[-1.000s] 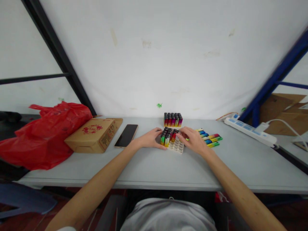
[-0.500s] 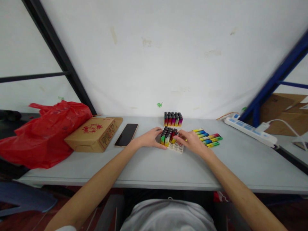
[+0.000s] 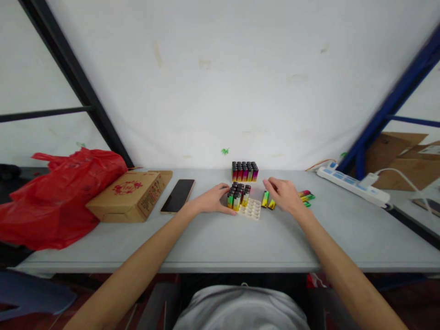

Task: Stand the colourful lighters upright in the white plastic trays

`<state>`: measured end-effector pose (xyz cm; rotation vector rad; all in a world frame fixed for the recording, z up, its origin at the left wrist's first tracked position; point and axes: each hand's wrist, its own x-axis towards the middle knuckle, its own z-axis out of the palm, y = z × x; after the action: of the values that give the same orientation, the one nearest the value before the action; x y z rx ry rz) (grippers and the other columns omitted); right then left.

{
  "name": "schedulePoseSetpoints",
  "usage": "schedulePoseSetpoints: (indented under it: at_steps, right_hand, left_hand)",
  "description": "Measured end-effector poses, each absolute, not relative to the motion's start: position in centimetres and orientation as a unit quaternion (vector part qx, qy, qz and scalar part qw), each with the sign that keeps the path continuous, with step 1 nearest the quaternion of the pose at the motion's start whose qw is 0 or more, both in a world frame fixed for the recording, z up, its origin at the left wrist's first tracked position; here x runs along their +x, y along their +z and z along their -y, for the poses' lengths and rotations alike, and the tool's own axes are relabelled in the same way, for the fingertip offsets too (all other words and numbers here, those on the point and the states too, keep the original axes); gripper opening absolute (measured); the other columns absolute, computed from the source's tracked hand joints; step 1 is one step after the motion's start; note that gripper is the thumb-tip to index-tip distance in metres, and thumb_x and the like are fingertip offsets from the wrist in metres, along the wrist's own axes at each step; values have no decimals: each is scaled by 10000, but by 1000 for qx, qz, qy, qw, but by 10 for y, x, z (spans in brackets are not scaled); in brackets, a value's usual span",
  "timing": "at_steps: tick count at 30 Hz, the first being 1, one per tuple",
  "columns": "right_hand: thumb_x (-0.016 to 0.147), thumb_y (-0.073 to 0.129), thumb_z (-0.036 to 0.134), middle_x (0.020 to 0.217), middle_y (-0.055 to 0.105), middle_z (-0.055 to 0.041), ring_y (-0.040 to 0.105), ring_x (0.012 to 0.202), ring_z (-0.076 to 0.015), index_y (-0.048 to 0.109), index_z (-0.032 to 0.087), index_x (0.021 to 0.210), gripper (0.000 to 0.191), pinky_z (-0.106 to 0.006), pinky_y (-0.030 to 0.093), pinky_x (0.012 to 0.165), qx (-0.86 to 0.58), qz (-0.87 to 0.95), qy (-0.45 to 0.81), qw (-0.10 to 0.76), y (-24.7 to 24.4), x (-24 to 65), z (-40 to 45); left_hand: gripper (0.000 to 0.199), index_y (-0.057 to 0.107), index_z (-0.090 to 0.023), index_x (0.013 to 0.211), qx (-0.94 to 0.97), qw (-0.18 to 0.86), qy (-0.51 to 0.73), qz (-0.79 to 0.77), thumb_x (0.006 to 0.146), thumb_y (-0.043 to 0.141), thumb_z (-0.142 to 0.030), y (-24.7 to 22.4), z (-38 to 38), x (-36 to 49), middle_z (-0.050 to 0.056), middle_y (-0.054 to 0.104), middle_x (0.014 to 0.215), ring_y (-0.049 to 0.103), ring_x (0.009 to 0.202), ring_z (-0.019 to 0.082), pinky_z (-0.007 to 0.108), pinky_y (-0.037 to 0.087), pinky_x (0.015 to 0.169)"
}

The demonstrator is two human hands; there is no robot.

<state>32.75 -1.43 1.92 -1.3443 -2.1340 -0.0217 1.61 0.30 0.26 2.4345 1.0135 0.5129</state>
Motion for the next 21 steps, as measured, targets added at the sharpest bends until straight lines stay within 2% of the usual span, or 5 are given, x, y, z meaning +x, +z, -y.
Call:
schedulePoseSetpoints:
  at_steps: [4,8,12,18,21]
  right_hand:
    - [954,568,327,944,760,-96,688,867,-254,700,199,1006,192,-357,492,828,-464,839,9,286,14,358,1]
    - [911,682,384,1234,737,-153,675,1144,-323,714,177,1209,364,-454,499,1021,-434,868,40,240,2,364,-5]
    - [868,767,512,1234,738,-183,691,1120,-354,713,164,1264,530,-493,518,1013,-452,863,55,219,-7,357,-4]
    - [877,776,457,1151,759,-126,717,1046,-298,675,189,1305,515,-449,544,983,-430,865,103,238,-3,352,-4]
    - [899,745,476,1188,742,-136,713,1079,-295,669,185,1316,515,-446,545,1002,-428,864,113,241,2,352,-1]
  left_hand:
    - [915,595,-208,1422,882,221,181,-374,699,836,-713,3,-3,16,124,548,1472,540,1363,348,432,405,1202]
    - [939,580,-205,1443,881,219,175,-382,696,841,-710,4,-2,17,132,541,1482,533,1374,354,435,400,1206]
    - [955,567,-190,1453,878,225,167,-387,697,842,-704,5,-1,17,139,524,1498,517,1393,358,425,402,1204]
    - [932,571,-168,1445,877,231,163,-389,710,848,-669,7,0,18,150,517,1509,513,1397,354,416,394,1208]
    - [948,563,-169,1453,878,229,160,-389,706,842,-681,6,-1,18,153,510,1514,511,1398,356,422,397,1204]
